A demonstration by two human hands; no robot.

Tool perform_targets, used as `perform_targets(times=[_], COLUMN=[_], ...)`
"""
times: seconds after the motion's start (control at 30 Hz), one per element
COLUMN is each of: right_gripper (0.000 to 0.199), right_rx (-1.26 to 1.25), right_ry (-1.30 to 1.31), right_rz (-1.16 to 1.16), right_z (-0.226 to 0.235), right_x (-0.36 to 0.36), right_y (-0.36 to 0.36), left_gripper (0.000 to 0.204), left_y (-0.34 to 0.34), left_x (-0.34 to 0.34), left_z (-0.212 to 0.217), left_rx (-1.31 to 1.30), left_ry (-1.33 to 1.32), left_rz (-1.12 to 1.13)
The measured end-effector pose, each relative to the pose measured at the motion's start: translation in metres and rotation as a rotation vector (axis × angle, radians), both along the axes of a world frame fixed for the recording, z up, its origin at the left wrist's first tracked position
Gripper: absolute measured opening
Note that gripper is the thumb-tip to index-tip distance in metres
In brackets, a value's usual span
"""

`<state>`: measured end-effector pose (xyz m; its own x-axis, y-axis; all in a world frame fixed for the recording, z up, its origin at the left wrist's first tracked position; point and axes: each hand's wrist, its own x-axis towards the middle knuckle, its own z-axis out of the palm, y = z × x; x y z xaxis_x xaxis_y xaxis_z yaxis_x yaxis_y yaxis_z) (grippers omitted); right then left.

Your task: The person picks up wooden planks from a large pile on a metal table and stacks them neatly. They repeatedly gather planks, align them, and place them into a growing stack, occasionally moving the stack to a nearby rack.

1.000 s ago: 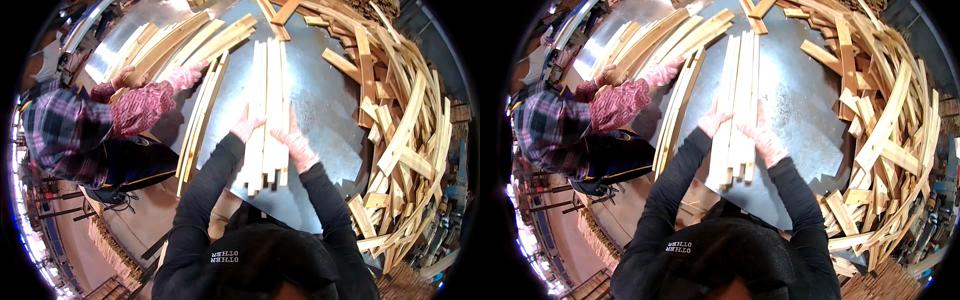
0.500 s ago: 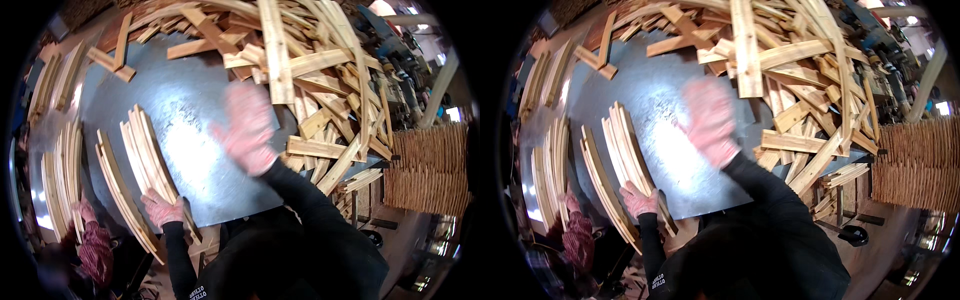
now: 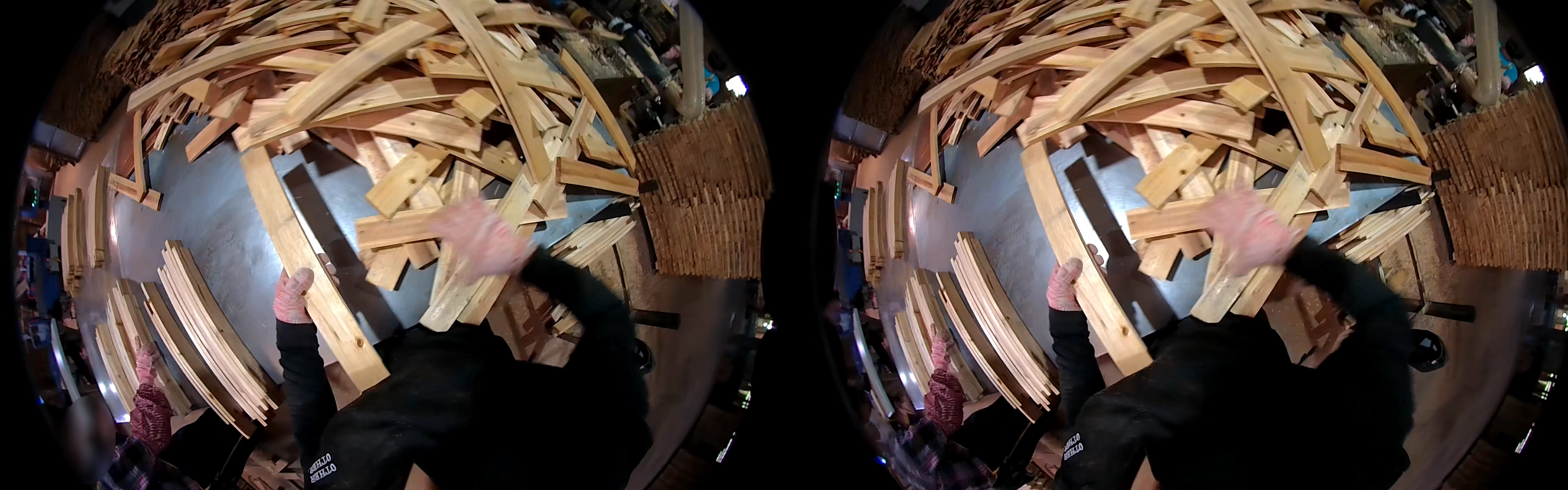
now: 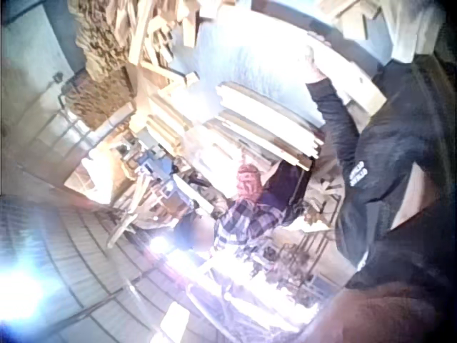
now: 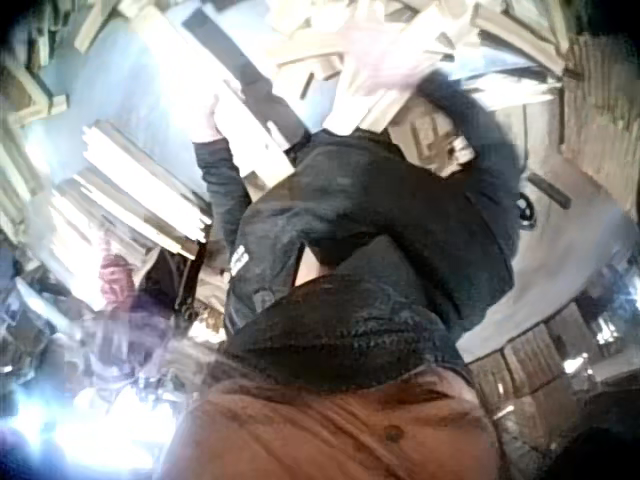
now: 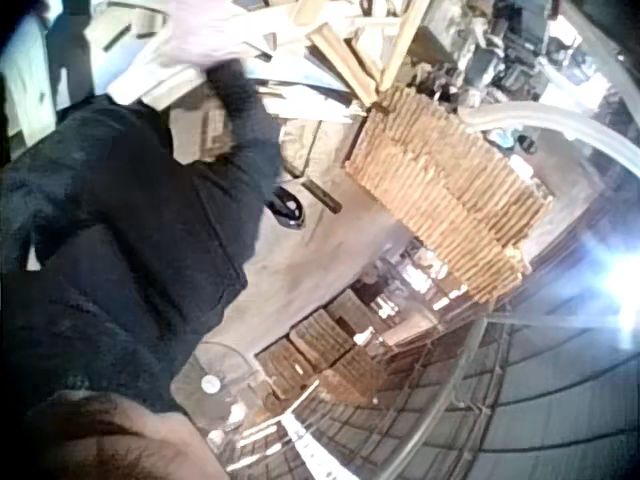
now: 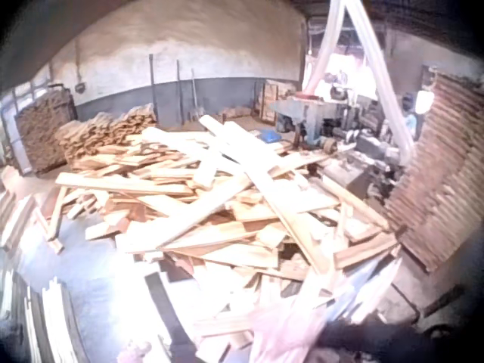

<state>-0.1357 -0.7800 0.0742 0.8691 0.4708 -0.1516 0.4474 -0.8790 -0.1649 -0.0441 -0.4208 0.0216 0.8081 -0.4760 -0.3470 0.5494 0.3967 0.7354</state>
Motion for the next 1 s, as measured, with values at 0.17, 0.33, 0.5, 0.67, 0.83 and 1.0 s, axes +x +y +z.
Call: perform_targets(times=[0.17,0.33,0.5,0.67,0.83,1.0], right_gripper=[0.087,0.084,0.074,0.046,0.099,0.055], right_rx=[-0.107,0.27,0.887,0.881,-0.2,-0.266], right_ry=[-0.147,-0.132,-0.151,-0.415,-0.131,-0.2], right_rz=[0.168,-0.166,-0.166,-0.146,-0.903,-0.783], right_z=[-0.039,0.033,0.071,0.011,-0.04,-0.069], right_x=[-0.022,0.059,0.052,-0.021,-0.117,-0.116], right_y=[-0.154,-0.08,0.052,-0.079,-0.301,-0.348], left_gripper=[0.056,0.054,0.066,0.058,0.055,0.059], left_y=[-0.058,-0.057,-0.12,-0.134,-0.137,-0.154], left_x=[-0.03,-0.062,-0.073,-0.081,-0.081,-0.073], left_z=[-0.01,0.01,0.025,-0.012,-0.024,-0.014], left_rx=[0.075,0.16,-0.256,0.025,0.031,0.069], left_ry=[-0.12,-0.208,-0.206,0.15,0.094,-0.04], left_rz=[0.321,0.597,0.429,0.441,0.435,0.237])
